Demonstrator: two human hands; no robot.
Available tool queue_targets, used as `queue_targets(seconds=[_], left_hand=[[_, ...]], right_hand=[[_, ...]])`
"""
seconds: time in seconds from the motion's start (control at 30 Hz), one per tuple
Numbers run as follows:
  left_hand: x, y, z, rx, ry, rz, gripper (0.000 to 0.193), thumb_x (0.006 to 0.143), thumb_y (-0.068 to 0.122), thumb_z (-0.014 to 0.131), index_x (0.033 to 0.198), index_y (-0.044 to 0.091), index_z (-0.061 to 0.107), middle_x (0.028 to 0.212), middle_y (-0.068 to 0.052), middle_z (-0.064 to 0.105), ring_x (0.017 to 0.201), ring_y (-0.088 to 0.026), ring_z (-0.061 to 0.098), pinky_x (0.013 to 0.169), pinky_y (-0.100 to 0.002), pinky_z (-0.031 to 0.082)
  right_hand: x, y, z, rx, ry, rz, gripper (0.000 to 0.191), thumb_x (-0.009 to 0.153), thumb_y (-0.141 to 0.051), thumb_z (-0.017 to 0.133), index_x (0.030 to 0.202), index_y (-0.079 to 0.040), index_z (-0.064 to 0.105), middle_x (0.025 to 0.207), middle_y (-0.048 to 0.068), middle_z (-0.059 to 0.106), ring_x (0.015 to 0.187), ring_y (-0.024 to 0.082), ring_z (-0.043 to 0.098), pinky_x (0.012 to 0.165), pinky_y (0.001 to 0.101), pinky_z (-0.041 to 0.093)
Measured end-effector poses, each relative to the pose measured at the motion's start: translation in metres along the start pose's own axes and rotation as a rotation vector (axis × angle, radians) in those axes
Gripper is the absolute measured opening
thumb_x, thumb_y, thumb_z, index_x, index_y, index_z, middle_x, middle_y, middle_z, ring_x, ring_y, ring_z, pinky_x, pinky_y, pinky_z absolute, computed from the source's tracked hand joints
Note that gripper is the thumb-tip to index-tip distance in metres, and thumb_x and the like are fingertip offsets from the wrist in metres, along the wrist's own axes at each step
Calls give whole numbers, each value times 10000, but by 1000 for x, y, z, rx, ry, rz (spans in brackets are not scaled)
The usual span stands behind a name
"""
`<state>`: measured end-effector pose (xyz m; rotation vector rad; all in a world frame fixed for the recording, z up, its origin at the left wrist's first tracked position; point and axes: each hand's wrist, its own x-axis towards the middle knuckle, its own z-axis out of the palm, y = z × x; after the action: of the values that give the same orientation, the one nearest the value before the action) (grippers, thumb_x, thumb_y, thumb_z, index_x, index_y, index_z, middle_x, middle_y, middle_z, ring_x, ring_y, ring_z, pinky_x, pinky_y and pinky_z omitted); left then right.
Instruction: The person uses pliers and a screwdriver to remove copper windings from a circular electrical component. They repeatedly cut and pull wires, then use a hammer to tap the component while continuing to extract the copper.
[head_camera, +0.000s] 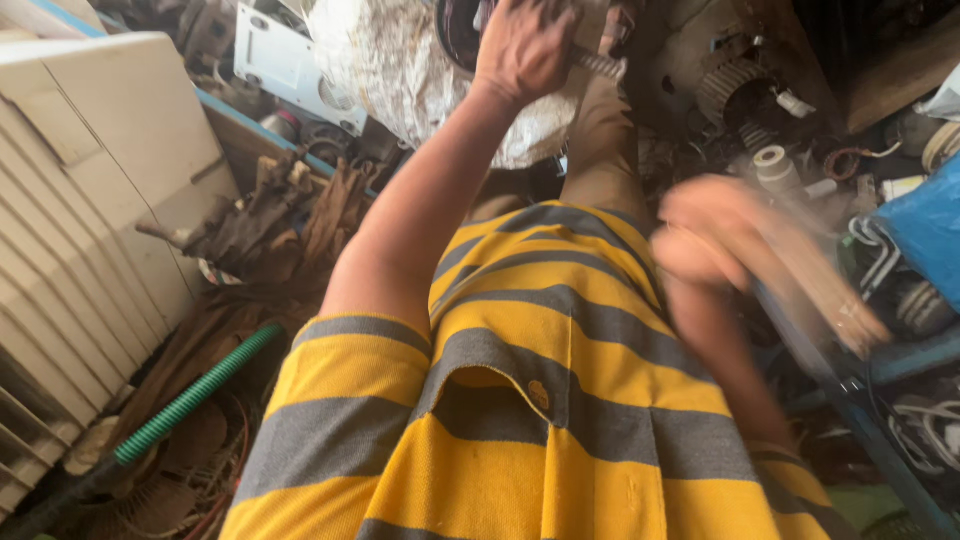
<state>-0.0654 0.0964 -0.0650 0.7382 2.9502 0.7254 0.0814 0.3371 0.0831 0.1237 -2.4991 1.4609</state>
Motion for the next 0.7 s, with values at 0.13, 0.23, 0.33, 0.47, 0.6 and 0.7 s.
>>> queue_targets(seconds=[0.13,0.23,0.33,0.47,0.6,0.7], left_hand=[[0,2,-2,-5,-1,-71,313,843,240,665,1107,74,693,1164,-142,671,1194,-315,571,1089,-506,337],[-1,2,-4,84,83,-18,345,800,272,663,1079,73,695,1150,-173,666,1202,-355,558,1095,-547,290],[-2,1,-4,-7,16,-40,394,823,252,648,1159,49,689,1205,-196,658,1236,-365,534,1113,-549,254],[2,2,-1,80,37,-46,316,862,245,656,1122,69,690,1174,-195,652,1281,-381,521,1192,-578,193],[4,3,2,117,67,-66,331,833,242,648,1105,59,689,1171,-187,655,1305,-421,503,1196,-589,158],[0,1,3,-12,-58,-115,347,889,235,632,1176,47,680,1253,-220,640,1324,-419,493,1192,-600,161]], right_hand=[[1,50,31,-140,-253,331,435,1170,-392,471,895,-69,566,712,111,545,669,281,559,621,386,440],[1,34,-12,375,34,257,453,1151,-480,461,903,-107,530,692,65,512,571,166,501,544,312,415],[10,-3,-39,416,250,-46,459,1135,-475,455,867,-111,534,671,60,520,566,167,515,542,315,421],[26,19,51,-127,-127,309,468,1114,-468,448,819,-117,540,644,52,531,558,168,533,540,320,429],[7,42,52,140,-118,584,528,1112,-470,427,735,-107,500,615,52,503,527,156,508,520,337,410],[1,43,35,258,86,323,580,1044,-588,368,793,-75,465,641,75,494,549,151,512,514,316,399]])
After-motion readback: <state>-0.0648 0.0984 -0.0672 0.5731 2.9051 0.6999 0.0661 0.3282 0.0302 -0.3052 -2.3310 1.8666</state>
